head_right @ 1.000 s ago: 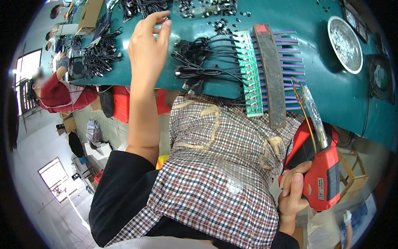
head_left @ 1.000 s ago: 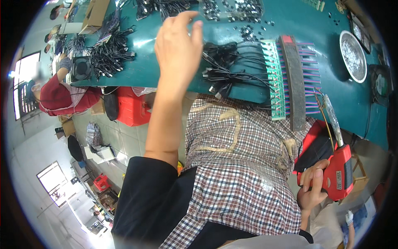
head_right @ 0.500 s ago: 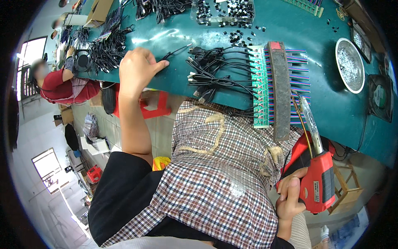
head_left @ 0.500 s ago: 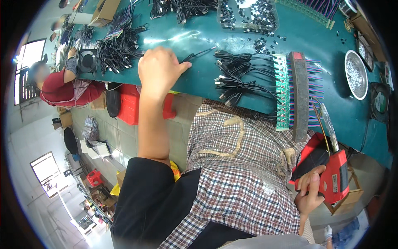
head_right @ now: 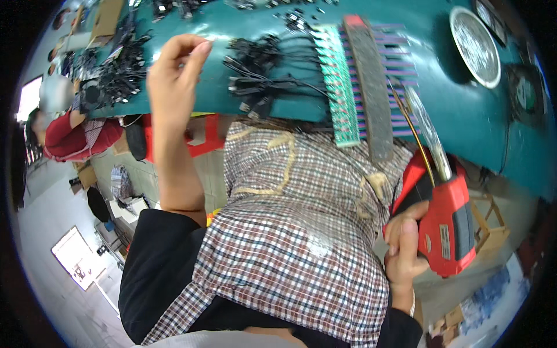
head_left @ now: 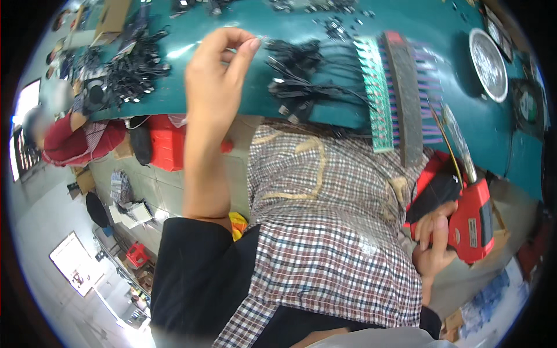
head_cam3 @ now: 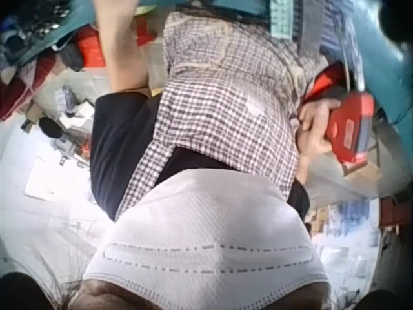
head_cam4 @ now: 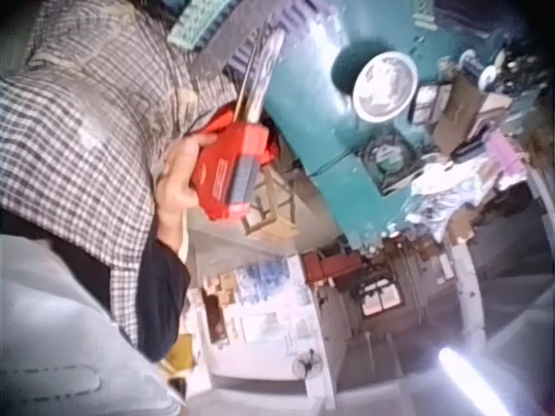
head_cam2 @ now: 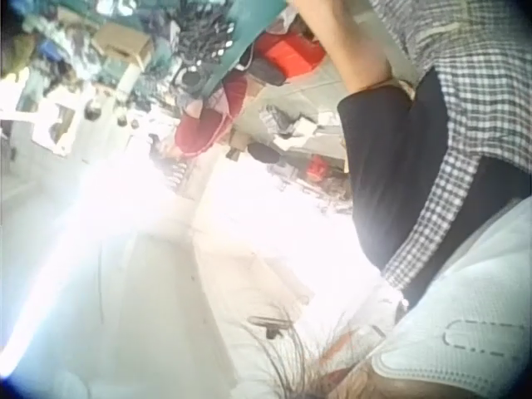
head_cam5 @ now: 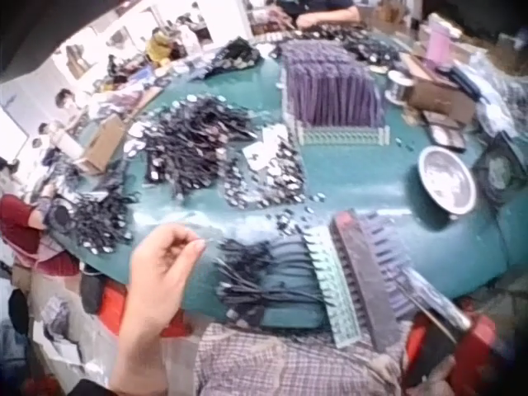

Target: The person solders wires to a small green circuit board using a red soldering gun.

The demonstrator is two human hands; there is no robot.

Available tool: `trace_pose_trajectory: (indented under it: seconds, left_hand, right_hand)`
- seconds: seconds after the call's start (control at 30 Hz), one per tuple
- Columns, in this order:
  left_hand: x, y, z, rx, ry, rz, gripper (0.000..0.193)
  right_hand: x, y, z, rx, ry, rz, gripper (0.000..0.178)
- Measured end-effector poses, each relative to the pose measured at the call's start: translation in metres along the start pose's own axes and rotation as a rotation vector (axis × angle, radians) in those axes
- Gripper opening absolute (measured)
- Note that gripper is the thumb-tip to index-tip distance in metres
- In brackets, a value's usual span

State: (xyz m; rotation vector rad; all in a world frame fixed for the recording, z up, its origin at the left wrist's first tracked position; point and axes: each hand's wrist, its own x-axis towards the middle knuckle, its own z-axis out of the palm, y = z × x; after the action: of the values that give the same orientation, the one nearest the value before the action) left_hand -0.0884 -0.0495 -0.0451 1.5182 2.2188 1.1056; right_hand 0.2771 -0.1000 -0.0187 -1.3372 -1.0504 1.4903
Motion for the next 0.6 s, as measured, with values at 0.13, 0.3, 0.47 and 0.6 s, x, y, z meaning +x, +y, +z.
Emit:
trace_pose_trajectory:
  seconds: [0.13, 0.3, 0.47, 0.6]
  left_hand:
    - [-0.043, 0.063, 0.012, -0.507, -0.408, -0.203, 0.01]
    - [-0.069, 0.086, 0.045, -0.672, -0.772, -0.33, 0.008]
    - [-0.075, 0.096, 0.05, -0.624, -0.839, -0.299, 0.009]
    - [-0.081, 0.096, 0.054, -0.613, -0.801, -0.214, 0.011]
  right_hand:
    - [0.001, 0.003, 0.015, -0.28, 0.063, 0.004, 0.029]
    - [0.029, 0.004, 0.037, -0.28, -0.204, -0.152, 0.057]
    - [0.036, 0.01, 0.05, -0.096, -0.194, -0.168, 0.054]
    - [0.04, 0.013, 0.043, -0.12, -0.253, -0.237, 0.058]
